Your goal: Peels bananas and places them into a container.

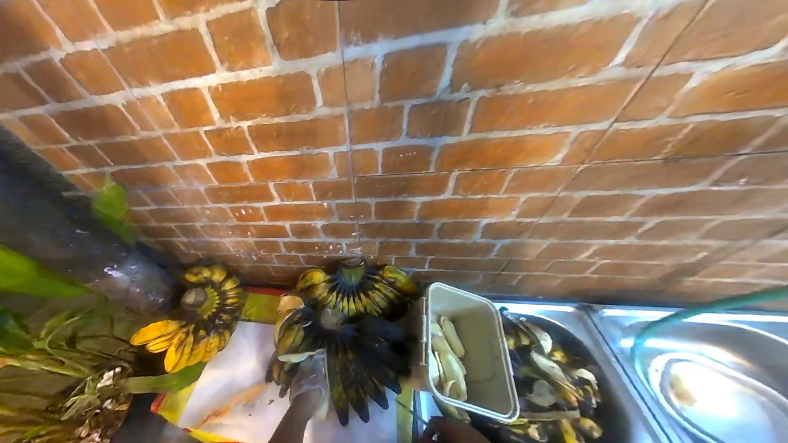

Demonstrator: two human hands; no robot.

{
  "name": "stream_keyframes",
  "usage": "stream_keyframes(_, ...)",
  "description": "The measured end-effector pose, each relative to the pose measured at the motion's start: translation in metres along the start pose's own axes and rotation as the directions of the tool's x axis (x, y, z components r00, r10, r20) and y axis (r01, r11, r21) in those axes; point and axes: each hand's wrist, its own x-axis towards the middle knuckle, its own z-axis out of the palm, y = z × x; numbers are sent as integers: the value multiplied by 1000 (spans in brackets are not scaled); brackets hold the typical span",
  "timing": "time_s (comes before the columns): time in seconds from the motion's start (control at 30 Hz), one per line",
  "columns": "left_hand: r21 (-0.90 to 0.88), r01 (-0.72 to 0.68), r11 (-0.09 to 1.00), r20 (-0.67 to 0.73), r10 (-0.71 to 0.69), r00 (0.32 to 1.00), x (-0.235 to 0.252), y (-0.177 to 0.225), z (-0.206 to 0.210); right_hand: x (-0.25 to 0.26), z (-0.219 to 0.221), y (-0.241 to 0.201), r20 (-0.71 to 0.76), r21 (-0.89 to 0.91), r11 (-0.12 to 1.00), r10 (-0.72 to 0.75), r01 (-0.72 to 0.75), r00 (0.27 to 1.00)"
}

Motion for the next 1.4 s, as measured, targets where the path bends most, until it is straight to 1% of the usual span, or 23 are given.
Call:
stream_keyframes(0.03,-60,-9,998,-41,6,999,-11,-3,-1,-6,-3,-1,-15,-61,998,33,-34,999)
stream_keyframes(0.07,-188,-27,982,-104,7,995,-21,-8,2,-12,-6,-1,-37,-92,995,45,-49,998)
stream_keyframes(0.1,-324,-52,945,-171,-4,985,-29,-11,4,-18,-8,0,-65,-91,995,41,-47,997)
stream_keyframes(0.13,-494,-85,865,-218,-29,976,-34,-11,7,-23,-11,2,-96,-63,998,24,-30,995)
stream_keyframes(0.17,-689,-128,713,-245,-63,967,-36,-5,9,-28,-13,4,-136,-23,1000,0,-3,991)
stream_keyframes(0.2,-857,-144,495,-206,-73,976,-38,7,9,-33,-15,6,-182,22,999,-34,38,983)
stream_keyframes(0.23,-966,-96,239,-109,-42,993,-38,24,6,-38,-17,5,-233,62,994,-70,86,970)
stream_keyframes(0.27,-998,-20,59,-21,-10,1000,-38,46,-1,-44,-20,1,-289,115,983,-103,141,952)
stream_keyframes(0.3,-997,49,-62,46,45,998,-40,66,-7,-48,-23,-3,-351,179,962,-135,208,926)
stream_keyframes(0.33,-985,104,-140,91,99,991,-41,86,-12,-51,-25,-8,-421,237,927,-171,290,891)
stream_keyframes(0.4,-945,226,-236,185,185,965,-39,124,-18,-53,-29,-18,-545,328,835,-214,442,810)
stream_keyframes(0.47,-923,292,-249,237,228,944,-34,157,-16,-52,-32,-28,-624,418,724,-211,549,753)
stream_keyframes(0.53,-941,267,-207,223,215,951,-39,192,-17,-51,-36,-36,-654,477,637,-203,606,729)
stream_keyframes(0.57,-951,246,-188,209,194,958,-43,211,-18,-51,-37,-39,-665,482,613,-210,626,717)
stream_keyframes(0.63,-959,224,-175,187,206,960,-46,239,-18,-51,-42,-41,-688,441,606,-245,662,683)
stream_keyframes(0.7,-958,223,-182,180,225,958,-48,260,-16,-52,-46,-40,-724,386,596,-277,704,631)
stream_keyframes(0.77,-954,228,-192,187,211,959,-55,278,-15,-56,-49,-38,-760,336,590,-290,734,582)
stream_keyframes(0.83,-952,238,-193,202,190,961,-65,291,-15,-60,-51,-33,-779,293,598,-303,746,549)
stream_keyframes(0.93,-952,248,-177,213,195,957,-70,300,-10,-62,-52,-25,-803,247,603,-311,759,508)
stream_keyframes(1.0,-951,257,-170,222,198,955,-72,302,-6,-63,-53,-19,-810,231,615,-307,754,499)
stream_keyframes(1.13,-949,267,-169,236,182,955,-78,305,-4,-62,-53,-14,-804,232,638,-299,734,514)
stream_keyframes(1.27,-947,272,-169,239,191,952,-81,304,-3,-56,-52,-10,-808,213,645,-306,734,504)
stream_keyframes(1.4,-933,312,-178,278,191,941,-89,303,-6,-51,-52,-7,-800,224,673,-286,705,527)
